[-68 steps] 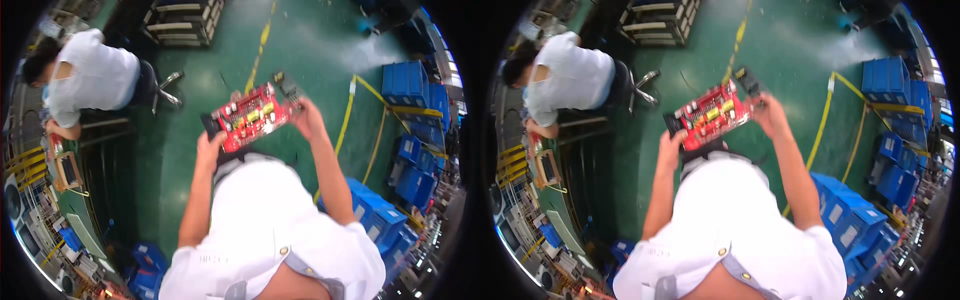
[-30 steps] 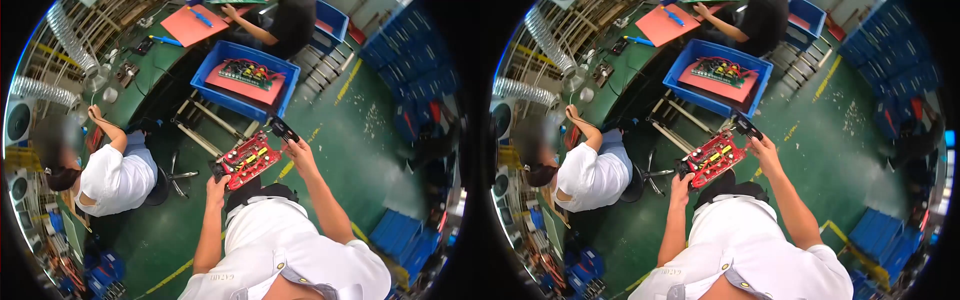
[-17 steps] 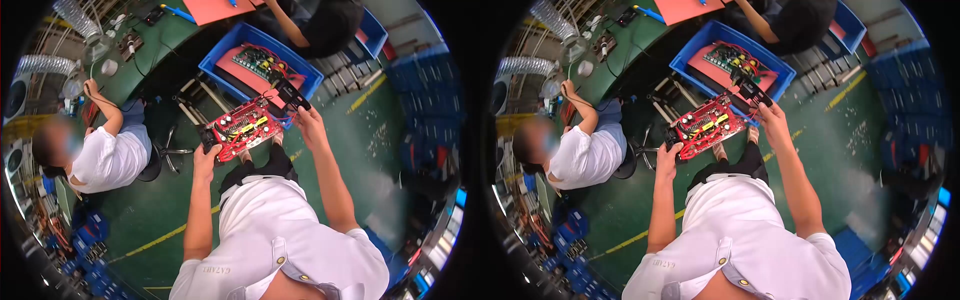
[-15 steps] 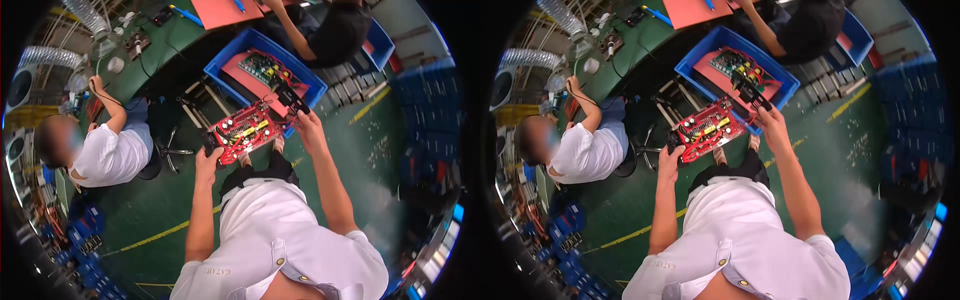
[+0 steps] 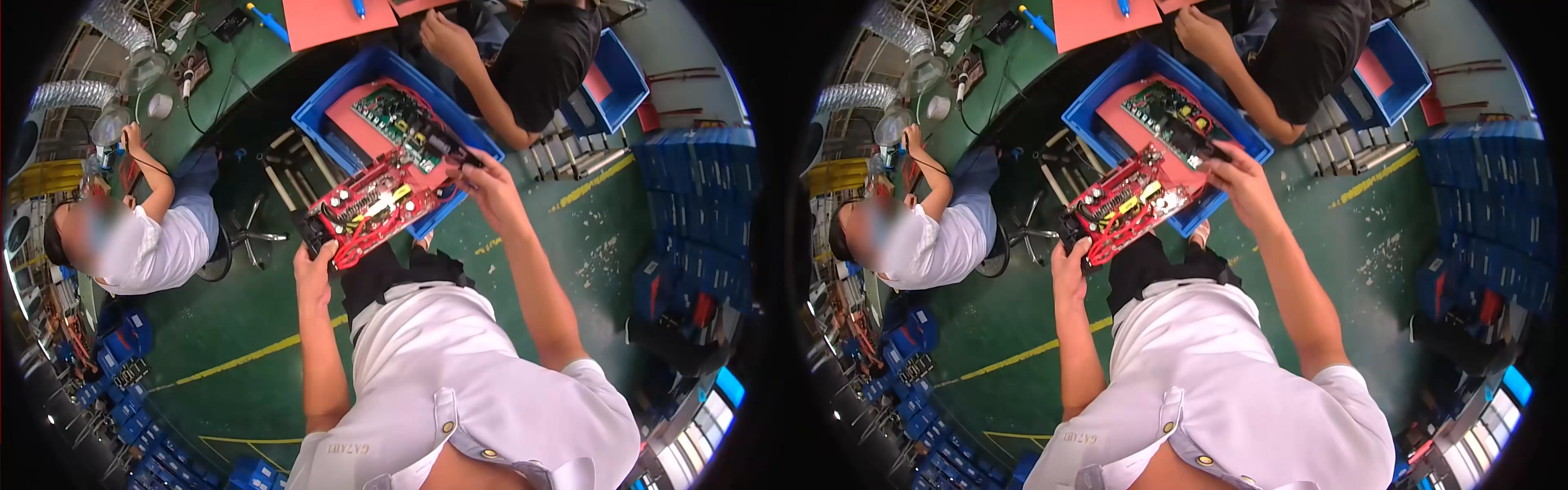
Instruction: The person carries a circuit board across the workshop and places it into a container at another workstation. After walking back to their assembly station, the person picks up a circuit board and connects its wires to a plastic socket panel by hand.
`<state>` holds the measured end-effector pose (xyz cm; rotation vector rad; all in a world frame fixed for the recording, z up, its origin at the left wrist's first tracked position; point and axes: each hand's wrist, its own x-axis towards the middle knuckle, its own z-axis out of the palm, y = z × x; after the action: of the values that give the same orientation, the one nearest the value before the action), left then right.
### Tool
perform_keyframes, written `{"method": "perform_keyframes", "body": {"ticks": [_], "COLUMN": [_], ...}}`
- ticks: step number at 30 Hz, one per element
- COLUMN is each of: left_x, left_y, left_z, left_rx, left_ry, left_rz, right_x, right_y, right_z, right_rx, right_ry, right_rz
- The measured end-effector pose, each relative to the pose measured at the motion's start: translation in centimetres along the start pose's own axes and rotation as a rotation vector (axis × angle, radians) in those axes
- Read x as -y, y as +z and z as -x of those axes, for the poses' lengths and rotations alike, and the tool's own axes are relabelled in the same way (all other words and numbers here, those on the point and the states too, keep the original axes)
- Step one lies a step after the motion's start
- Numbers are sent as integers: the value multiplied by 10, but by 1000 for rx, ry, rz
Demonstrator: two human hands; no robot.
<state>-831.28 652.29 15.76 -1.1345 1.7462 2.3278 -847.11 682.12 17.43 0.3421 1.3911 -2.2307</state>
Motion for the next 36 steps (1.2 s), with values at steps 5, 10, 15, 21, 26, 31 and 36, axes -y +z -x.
{"method": "perform_keyframes", "body": {"ticks": [5, 10, 15, 21, 26, 31, 36], "left_x": [-11, -35, -69, -83, -77, -63, -63], "left_y": [18, 33, 45, 46, 47, 31, 7], "left_z": [-14, -63, -119, -161, -171, -183, -212], "left_rx": [-49, -63, 19, 50, -159, -112, -266], "left_ry": [-7, 38, 66, 55, 24, 105, 91], "left_rz": [-8, -21, 11, -52, -198, 81, -112], "right_x": [-13, -19, 8, 17, 10, 18, 26], "right_y": [-9, 4, 13, 18, 23, 54, 74], "right_z": [-23, -76, -117, -146, -183, -206, -228], "right_rx": [-61, -86, -117, -112, -47, 27, 84], "right_ry": [103, 136, 109, 107, 140, 144, 171], "right_rz": [-141, -295, -306, -230, -111, 161, 428]}}
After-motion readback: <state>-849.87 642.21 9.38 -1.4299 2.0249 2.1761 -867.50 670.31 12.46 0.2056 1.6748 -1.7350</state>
